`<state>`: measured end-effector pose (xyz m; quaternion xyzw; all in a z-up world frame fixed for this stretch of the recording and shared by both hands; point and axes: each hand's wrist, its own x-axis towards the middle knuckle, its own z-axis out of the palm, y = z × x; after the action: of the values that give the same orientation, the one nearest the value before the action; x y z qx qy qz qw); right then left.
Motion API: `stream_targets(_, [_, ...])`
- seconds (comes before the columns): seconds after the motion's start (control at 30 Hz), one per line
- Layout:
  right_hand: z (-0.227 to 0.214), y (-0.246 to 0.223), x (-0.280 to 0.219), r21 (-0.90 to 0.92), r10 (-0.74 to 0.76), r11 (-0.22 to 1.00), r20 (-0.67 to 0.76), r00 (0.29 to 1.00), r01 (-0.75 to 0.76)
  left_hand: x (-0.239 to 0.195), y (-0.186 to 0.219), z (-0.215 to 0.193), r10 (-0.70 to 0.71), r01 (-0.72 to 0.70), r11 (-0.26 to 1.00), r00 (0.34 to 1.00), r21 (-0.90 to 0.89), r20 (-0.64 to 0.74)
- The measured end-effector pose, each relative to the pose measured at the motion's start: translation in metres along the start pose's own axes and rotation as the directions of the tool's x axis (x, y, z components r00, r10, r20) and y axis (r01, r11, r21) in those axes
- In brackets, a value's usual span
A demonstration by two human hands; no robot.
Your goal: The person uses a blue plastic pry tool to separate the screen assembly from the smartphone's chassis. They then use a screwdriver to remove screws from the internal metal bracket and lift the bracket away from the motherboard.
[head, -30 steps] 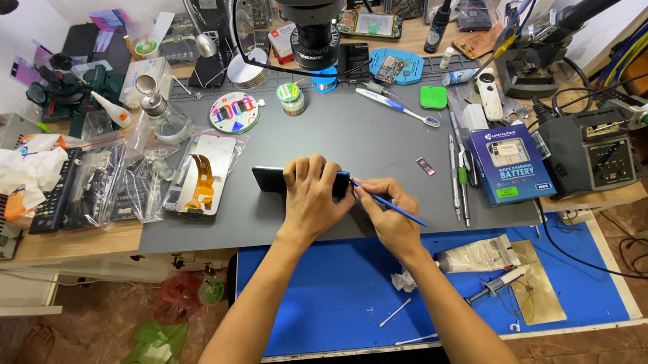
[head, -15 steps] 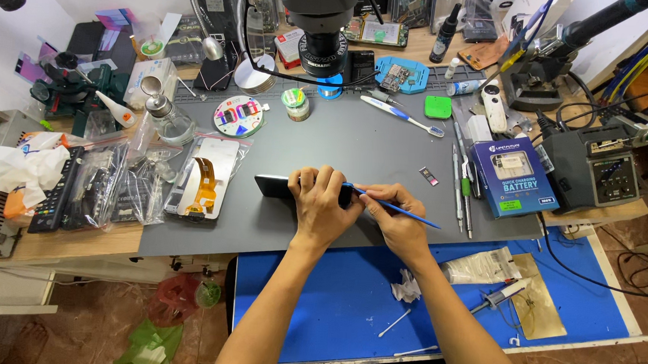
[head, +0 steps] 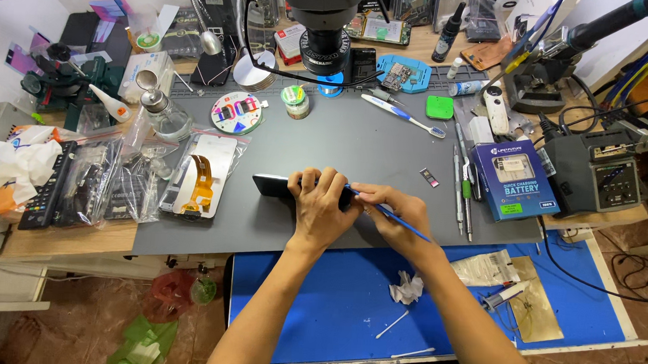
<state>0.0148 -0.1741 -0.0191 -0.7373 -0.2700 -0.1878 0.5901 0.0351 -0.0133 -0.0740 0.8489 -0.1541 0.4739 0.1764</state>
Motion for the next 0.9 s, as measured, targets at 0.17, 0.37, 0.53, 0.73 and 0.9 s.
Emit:
stream_targets(0.17, [-0.011,-0.010,0.006,-0.295,-0.258,0.897,0.254,0.932,0.328,-0.005,-0.003,0.002,0.009,-0.009,1.000,1.000,0.007,0.003])
stream_targets(0.37, [-0.012,-0.001,0.014,-0.137,-0.041,0.988,0.208,0.977,0.071,0.001,-0.005,-0.012,-0.025,0.025,0.998,1.000,-0.051,0.004])
stream_targets(0.53, [-0.014,-0.006,0.022,-0.088,0.044,0.996,0.216,0.975,-0.025,0.017,-0.026,-0.049,-0.034,0.037,0.993,0.999,-0.108,0.030])
stream_targets(0.73, [-0.005,-0.005,0.029,-0.023,-0.129,0.990,0.242,0.962,0.139,0.007,-0.034,-0.042,-0.029,0.036,0.990,0.998,-0.139,0.051])
stream_targets(0.9, [0.001,-0.002,0.025,-0.131,-0.317,0.917,0.336,0.887,0.378,0.001,-0.037,-0.039,-0.043,0.053,0.988,0.997,-0.147,0.068])
